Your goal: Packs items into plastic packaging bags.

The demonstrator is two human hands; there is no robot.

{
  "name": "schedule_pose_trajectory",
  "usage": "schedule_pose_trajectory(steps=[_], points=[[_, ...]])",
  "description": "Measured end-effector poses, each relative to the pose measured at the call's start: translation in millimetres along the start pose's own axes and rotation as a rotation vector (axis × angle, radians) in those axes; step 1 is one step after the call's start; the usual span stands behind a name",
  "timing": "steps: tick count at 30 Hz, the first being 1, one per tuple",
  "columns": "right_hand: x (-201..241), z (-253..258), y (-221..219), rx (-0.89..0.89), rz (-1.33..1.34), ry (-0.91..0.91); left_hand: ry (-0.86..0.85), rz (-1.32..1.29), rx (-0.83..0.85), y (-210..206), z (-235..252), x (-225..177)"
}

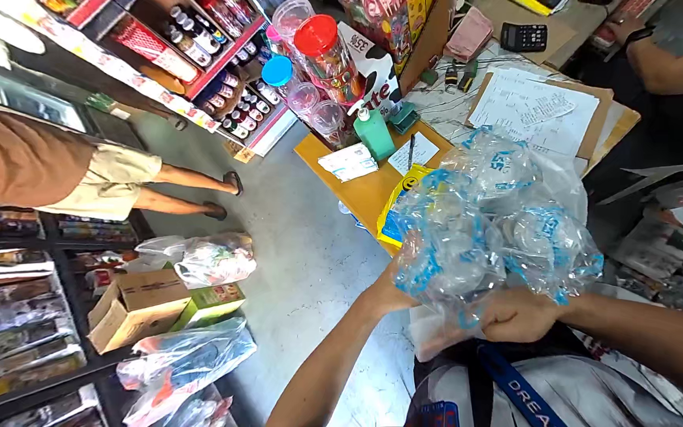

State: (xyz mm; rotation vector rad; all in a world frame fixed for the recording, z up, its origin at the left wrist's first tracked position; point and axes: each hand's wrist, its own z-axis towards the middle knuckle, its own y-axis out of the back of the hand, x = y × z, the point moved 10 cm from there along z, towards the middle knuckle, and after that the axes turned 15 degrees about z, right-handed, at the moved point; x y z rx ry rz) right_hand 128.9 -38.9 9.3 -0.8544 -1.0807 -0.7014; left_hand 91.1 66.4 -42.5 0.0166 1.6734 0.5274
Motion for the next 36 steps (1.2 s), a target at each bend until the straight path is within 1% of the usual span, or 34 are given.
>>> schedule_pose_trajectory(steps=[1,3,4,6,9,11,12,14,15,18,19,20,21,22,23,25,26,27,28,30,32,34,35,36], points=[[-1.5,-0.5,2.5,-0.024,0.023,0.011,0.004,0.004,0.029,-1.0,0.9,5.3],[0.9,-0.7,2.6,-0.073,-0.014,-0.002,-0.056,0.039,0.103,-2.7,-1.9,3.4],[2.7,-0.6,-1.1,-0.064,-0.054,-0.028,-0.069,0.07,0.146,-2.2,-4.9,-4.1],[3.5,2.7,-13.2,0.005,-0.07,-0.068,-0.024,0.14,0.208,4.2,-12.0,-23.7],[5.6,5.8,-26.8,0.056,-0.009,0.029,-0.113,0.174,0.175,15.8,-25.9,-41.4],[5.8,7.1,-25.9,0.061,-0.003,0.057,-0.175,0.239,0.119,19.1,-22.1,-53.8],[2.5,7.6,-23.6,0.06,-0.026,0.025,-0.145,0.274,0.105,19.0,-18.1,-56.2],[-1.8,8.2,-14.8,-0.005,-0.136,-0.078,-0.051,0.324,0.12,15.4,-9.5,-54.8],[-1.7,8.2,-11.6,-0.023,-0.197,-0.127,-0.035,0.367,0.134,13.5,-6.4,-55.0],[-13.3,-6.5,-6.6,0.013,-0.394,-0.32,-0.048,0.488,0.179,5.9,-5.9,-62.1],[-19.7,-17.1,0.6,-0.016,-0.456,-0.369,-0.034,0.504,0.205,4.3,-6.9,-62.3],[-27.1,-31.1,12.2,-0.085,-0.515,-0.387,-0.022,0.511,0.22,4.3,-8.6,-61.2],[-31.9,-47.5,28.2,-0.189,-0.637,-0.31,-0.013,0.51,0.228,5.4,-10.7,-60.5],[-34.6,-63.6,46.0,-0.298,-0.742,-0.277,0.008,0.497,0.243,5.9,-13.1,-59.1],[-33.7,-73.7,63.8,-0.408,-0.734,-0.349,0.009,0.496,0.244,5.9,-15.8,-60.4],[-29.3,-81.8,92.5,-0.557,-0.616,-0.645,-0.029,0.556,0.258,1.2,-18.9,-64.0],[-23.7,-81.8,98.2,-0.604,-0.578,-0.723,-0.03,0.588,0.274,-1.8,-18.4,-65.3],[-20.4,-81.9,99.0,-0.627,-0.561,-0.747,-0.025,0.616,0.292,-4.7,-17.5,-65.3],[-19.4,-82.1,97.2,-0.632,-0.564,-0.724,-0.01,0.63,0.317,-6.6,-16.5,-65.1],[-21.2,-83.0,92.2,-0.611,-0.582,-0.637,0.017,0.622,0.367,-6.5,-15.3,-64.5],[-25.3,-85.9,90.0,-0.579,-0.626,-0.561,0.015,0.548,0.445,0.2,-14.4,-60.8],[-30.5,-89.9,87.6,-0.545,-0.614,-0.533,-0.089,0.367,0.436,24.1,-6.4,-44.6],[-34.4,-92.3,85.7,-0.518,-0.59,-0.562,-0.095,0.271,0.407,41.9,4.8,-28.5],[-37.9,-94.1,83.9,-0.491,-0.573,-0.595,-0.03,0.208,0.322,63.5,21.9,-4.3]])
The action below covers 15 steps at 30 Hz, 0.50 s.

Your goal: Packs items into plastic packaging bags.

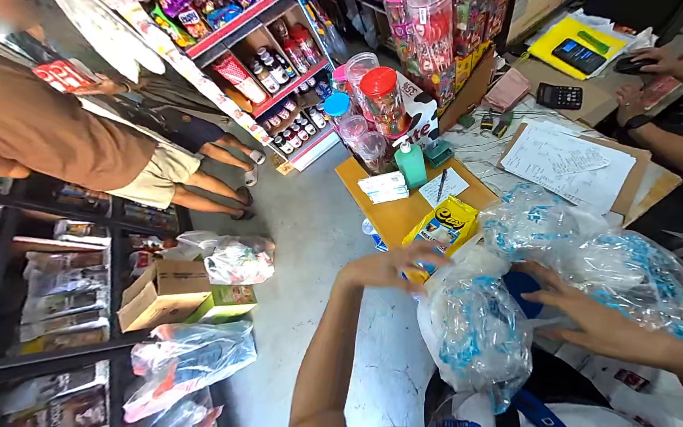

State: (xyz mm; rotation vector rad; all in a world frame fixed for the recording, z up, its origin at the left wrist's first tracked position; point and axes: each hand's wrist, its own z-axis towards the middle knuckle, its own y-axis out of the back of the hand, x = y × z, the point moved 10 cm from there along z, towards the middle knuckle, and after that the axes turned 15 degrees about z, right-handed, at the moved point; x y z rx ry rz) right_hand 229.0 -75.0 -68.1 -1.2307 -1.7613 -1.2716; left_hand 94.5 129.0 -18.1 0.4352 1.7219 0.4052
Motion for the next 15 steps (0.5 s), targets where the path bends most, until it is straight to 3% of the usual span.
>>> schedule_pose_trajectory(steps=[3,5,7,9,12,15], points=[[-13.5,-3.0,-3.2,0.054,-0.008,-0.077,0.506,-0.067,-0.334,32.0,25.5,138.0],[-18.3,-5.9,0.3,0.049,-0.012,-0.088,0.76,0.01,-0.349,10.0,35.7,224.2],[-21.2,-10.7,6.8,0.003,0.024,-0.071,0.868,0.114,-0.241,-26.1,50.6,274.8],[-18.9,-14.2,16.6,-0.015,0.06,-0.151,0.898,0.187,-0.207,-44.5,70.5,290.2],[-12.8,-16.8,27.5,0.012,0.062,-0.33,0.92,0.268,-0.252,-39.4,95.3,289.8],[-12.4,-19.2,29.2,0.017,0.104,-0.327,0.941,0.314,-0.164,-39.4,111.6,297.1]])
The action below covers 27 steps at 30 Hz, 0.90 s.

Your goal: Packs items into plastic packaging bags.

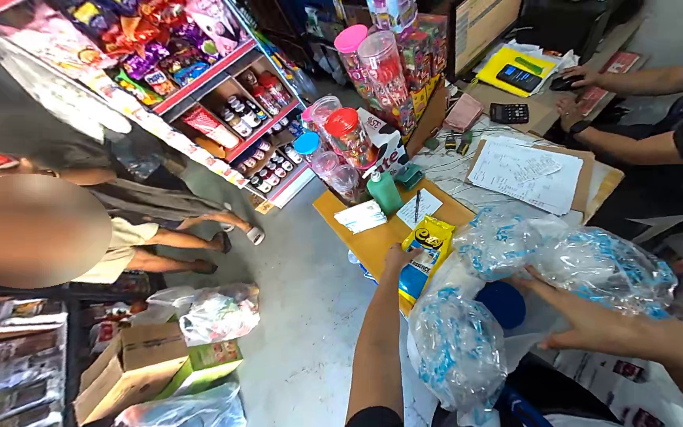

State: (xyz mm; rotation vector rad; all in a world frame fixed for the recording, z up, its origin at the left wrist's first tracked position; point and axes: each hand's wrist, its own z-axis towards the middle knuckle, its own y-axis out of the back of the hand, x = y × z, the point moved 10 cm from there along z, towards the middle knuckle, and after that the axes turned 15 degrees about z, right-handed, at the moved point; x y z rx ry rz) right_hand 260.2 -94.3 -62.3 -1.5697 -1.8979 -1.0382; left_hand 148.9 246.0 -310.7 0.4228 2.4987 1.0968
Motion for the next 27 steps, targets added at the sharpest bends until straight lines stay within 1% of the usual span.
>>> schedule_pose_trajectory(steps=[3,7,9,11,12,14,16,21,23,25,27], points=[[-1.5,-1.4,0.6,-0.003,0.039,0.038,-0.081,0.037,0.059,0.9,-2.8,-17.8],[-2.6,-1.1,2.7,0.002,0.057,0.074,-0.194,0.09,0.038,20.1,-42.0,-42.4],[-6.3,0.6,4.0,0.008,0.013,0.122,-0.228,0.029,-0.022,30.8,-63.9,-39.1],[-9.0,3.9,4.5,0.017,-0.051,0.149,-0.252,-0.148,-0.16,38.0,-80.2,-15.7],[-9.8,5.6,3.9,0.021,-0.087,0.163,-0.258,-0.261,-0.24,45.6,-95.9,-4.3],[-10.5,9.5,1.0,0.032,-0.148,0.191,-0.179,-0.369,-0.357,80.0,-151.4,7.3],[-9.9,13.0,-1.2,0.055,-0.189,0.191,-0.128,-0.45,-0.534,120.8,-216.7,11.8],[-4.3,17.0,4.8,0.012,-0.26,0.124,-0.149,-0.748,-0.89,192.6,-353.3,42.7],[-0.5,16.0,5.1,0.018,-0.298,0.104,-0.194,-0.882,-1.032,214.5,-411.5,48.1],[2.1,14.1,2.8,0.055,-0.347,0.101,-0.245,-0.97,-1.156,228.4,-466.0,42.0],[-0.5,14.7,-1.3,0.116,-0.389,0.083,-0.144,-1.076,-1.274,232.4,-511.4,24.1]])
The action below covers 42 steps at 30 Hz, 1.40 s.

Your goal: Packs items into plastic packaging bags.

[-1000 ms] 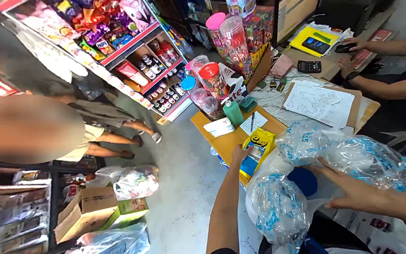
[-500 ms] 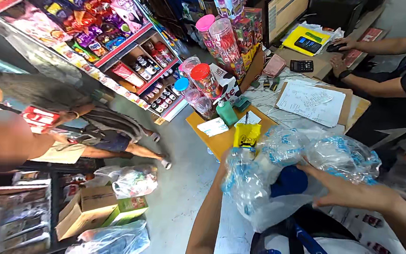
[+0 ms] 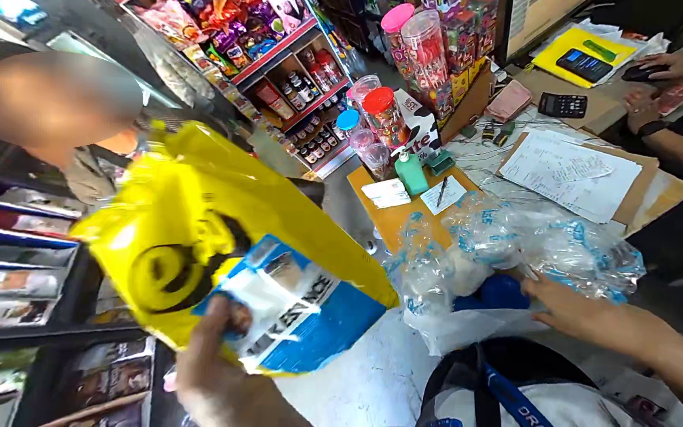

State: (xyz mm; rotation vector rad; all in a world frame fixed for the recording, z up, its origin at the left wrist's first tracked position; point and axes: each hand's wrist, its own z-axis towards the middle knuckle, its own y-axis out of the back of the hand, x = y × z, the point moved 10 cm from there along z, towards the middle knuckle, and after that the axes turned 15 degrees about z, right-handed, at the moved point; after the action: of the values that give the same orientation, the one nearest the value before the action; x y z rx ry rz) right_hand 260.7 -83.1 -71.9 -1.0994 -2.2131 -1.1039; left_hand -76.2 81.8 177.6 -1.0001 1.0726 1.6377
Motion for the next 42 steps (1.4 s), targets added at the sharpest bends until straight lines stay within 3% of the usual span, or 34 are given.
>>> schedule_pose_trajectory(steps=[2,4,7,11,14,18,23,27,30,32,34,38,40,42], points=[[-2.5,-0.3,-1.1,0.017,-0.024,0.01,0.06,-0.103,-0.152,1.6,-25.2,-21.7],[-2.2,-2.7,-0.1,-0.001,-0.041,0.045,-0.073,-0.245,-0.036,-4.0,-42.3,-12.0],[-6.5,-3.4,-3.7,0.011,-0.078,0.126,-0.074,-0.304,0.157,-47.6,-75.5,2.8],[-11.3,-11.1,-10.3,0.099,-0.177,0.159,-0.107,-0.389,0.272,-108.0,-130.0,36.0],[2.7,-29.5,-14.8,0.218,-0.287,0.211,-0.313,-0.313,0.309,-143.4,-158.5,54.4],[13.8,-43.5,-17.6,0.192,-0.399,0.453,-0.544,-0.141,0.364,-173.8,-181.5,89.2],[38.9,-52.0,-12.1,0.087,-0.455,0.634,-0.575,-0.054,0.362,-195.7,-203.0,135.7],[40.3,-48.3,-10.0,0.117,-0.46,0.594,-0.463,0.43,0.577,-190.5,-200.9,150.7],[34.6,-39.1,-10.9,0.182,-0.434,0.466,-0.437,0.902,0.97,-164.6,-198.8,166.3],[31.9,-34.2,-9.9,0.195,-0.425,0.392,-0.457,1.055,1.213,-147.0,-203.0,177.4],[35.1,-33.3,-5.3,0.148,-0.422,0.371,-0.524,1.092,1.266,-135.5,-196.2,170.6],[39.8,-36.9,-10.0,0.082,-0.433,0.396,-0.831,1.073,1.126,-128.4,-178.1,128.4],[36.0,-41.8,-8.7,0.084,-0.38,0.381,-0.977,0.91,1.101,-129.0,-181.5,103.0],[28.8,-52.1,-3.4,0.085,-0.315,0.404,-0.964,0.728,1.16,-127.7,-183.4,93.0]])
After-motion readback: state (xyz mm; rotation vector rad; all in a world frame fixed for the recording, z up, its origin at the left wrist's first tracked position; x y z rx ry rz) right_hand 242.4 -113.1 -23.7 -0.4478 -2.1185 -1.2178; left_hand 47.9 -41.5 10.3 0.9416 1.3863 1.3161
